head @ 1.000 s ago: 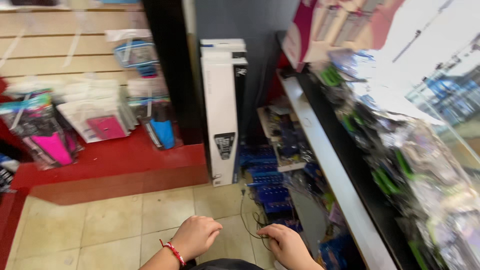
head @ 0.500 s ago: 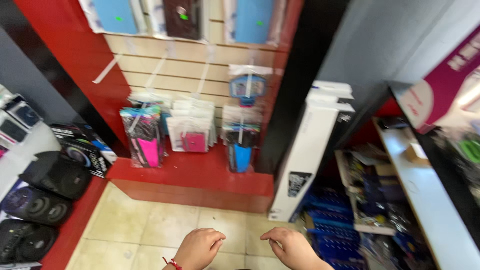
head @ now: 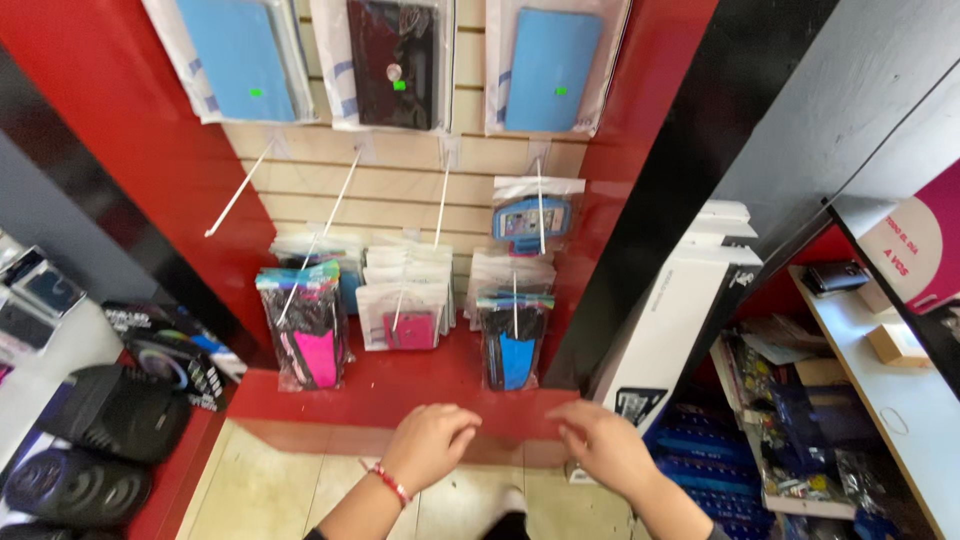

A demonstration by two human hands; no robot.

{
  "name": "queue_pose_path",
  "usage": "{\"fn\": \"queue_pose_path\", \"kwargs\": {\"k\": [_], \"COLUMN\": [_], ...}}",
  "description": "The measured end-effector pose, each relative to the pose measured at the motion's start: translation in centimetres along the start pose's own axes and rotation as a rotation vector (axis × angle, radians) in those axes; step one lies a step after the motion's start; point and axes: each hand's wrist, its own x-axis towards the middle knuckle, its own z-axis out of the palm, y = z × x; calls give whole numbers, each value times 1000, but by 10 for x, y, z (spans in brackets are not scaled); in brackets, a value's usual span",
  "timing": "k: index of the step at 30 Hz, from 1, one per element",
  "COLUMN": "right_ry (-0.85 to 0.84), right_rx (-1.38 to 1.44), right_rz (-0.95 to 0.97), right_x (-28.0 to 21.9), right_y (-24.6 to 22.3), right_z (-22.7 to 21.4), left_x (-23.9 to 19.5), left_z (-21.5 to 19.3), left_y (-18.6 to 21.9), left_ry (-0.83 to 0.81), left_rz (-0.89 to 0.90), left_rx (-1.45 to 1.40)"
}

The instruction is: The person repeatedly takes packaged electronic items from a wall display and places them on a glass counter. They handle multiple items one at a time, including green, black, and pink packaged devices, and arrange them in a row on the counter.

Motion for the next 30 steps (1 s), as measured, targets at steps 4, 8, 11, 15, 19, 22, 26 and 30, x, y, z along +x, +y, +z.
{"fn": "queue_pose_path", "kwargs": {"k": [4, 8, 11, 15, 19, 22, 26, 30], "right_ry": [129, 291, 325, 333, 326, 336, 287, 301], "right_rx": [29, -9, 8, 11, -188, -292, -404, -486], "right_rz": [17, -55, -18, -38, -23, -12, 80, 109], "right_x": [72, 163, 239, 319, 369, 389, 393, 400], "right_y": [14, 35, 60, 86, 112, 117, 114, 132], "right_z": [-34, -59, -69, -77, -67, -62, -56, -44], "left_x": [79, 165, 239, 320, 376, 404, 436, 457], "left_z": [-29, -47, -56, -71, -70, -67, -45, -30], "left_y": [-7, -26, -47, -55, -64, -69, -93, -106], "left_ry": [59, 143, 213, 289, 279, 288, 340, 397], "left_rz": [16, 48, 106, 88, 63, 58, 72, 99], "left_rx": [23, 139, 261, 336, 360, 399, 503, 524]}}
